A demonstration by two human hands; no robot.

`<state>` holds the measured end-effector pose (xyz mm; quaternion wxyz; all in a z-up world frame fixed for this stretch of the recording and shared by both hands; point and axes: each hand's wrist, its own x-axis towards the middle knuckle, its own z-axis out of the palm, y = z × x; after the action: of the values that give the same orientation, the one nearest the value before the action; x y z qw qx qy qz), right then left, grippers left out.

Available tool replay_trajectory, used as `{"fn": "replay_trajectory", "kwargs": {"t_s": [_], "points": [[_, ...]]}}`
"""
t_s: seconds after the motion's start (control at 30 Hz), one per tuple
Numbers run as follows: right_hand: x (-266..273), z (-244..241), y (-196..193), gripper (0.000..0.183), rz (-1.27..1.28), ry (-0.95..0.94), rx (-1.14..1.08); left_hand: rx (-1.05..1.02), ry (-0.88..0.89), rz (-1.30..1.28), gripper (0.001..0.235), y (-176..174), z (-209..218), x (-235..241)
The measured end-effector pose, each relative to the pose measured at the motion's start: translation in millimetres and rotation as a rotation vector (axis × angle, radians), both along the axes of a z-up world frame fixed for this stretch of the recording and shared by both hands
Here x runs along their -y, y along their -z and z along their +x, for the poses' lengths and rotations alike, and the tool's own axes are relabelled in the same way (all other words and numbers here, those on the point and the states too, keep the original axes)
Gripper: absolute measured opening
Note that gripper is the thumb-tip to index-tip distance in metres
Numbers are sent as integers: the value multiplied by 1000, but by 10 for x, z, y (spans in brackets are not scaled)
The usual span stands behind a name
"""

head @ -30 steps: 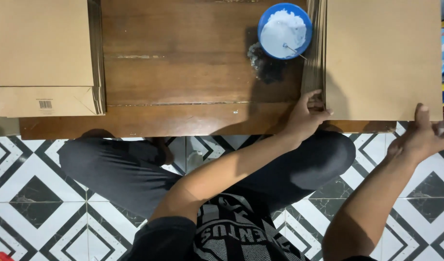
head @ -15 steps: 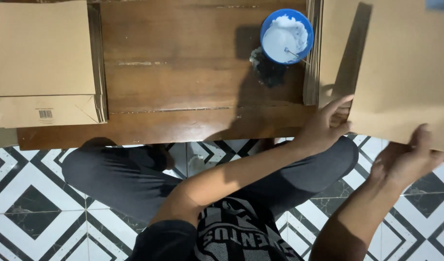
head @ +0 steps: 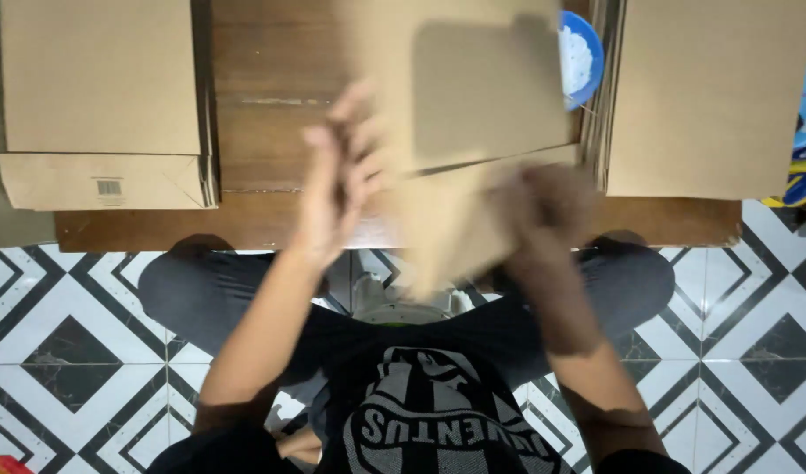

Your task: The person applies white glue from a blue bowl onto the edges of a cardboard box using a wooden stick. They then fold the flaps and press them down to secure the box. The person repeats this process on another cardboard box.

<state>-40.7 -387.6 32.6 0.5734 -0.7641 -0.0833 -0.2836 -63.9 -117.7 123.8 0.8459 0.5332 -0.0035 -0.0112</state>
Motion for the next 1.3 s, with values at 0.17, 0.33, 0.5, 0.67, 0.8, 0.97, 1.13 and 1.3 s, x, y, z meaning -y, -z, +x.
{"fn": "replay_trajectory", "kwargs": {"t_s": [0.17,0.33,0.5,0.67,0.8,0.97,1.13,1.3], "points": [[-963,-109,45,38,-819,-201,550,-234,-104,185,81,438,-205,-699],[-1116,-61,454,41,-972,-184,515,-261,-134,306,62,1214,46,-933],[-956,17,635,79,-1010,-359,262,-306,-132,438,75,1581,330,-910],[-446,278,376,80,-1140,-448,-114,-240,-173,895,77,1569,410,-930],[-43,398,621,52,-973,-472,23,-18,-202,1486,42,1362,185,-952],[71,387,575,14,-837,-589,-111,218,177,1509,11,1413,-101,-960],[70,372,564,21,-626,-695,-150,321,134,1617,17,1437,-247,-912],[31,357,543,24,-636,-692,-72,435,61,1661,25,1617,-361,-868]]}}
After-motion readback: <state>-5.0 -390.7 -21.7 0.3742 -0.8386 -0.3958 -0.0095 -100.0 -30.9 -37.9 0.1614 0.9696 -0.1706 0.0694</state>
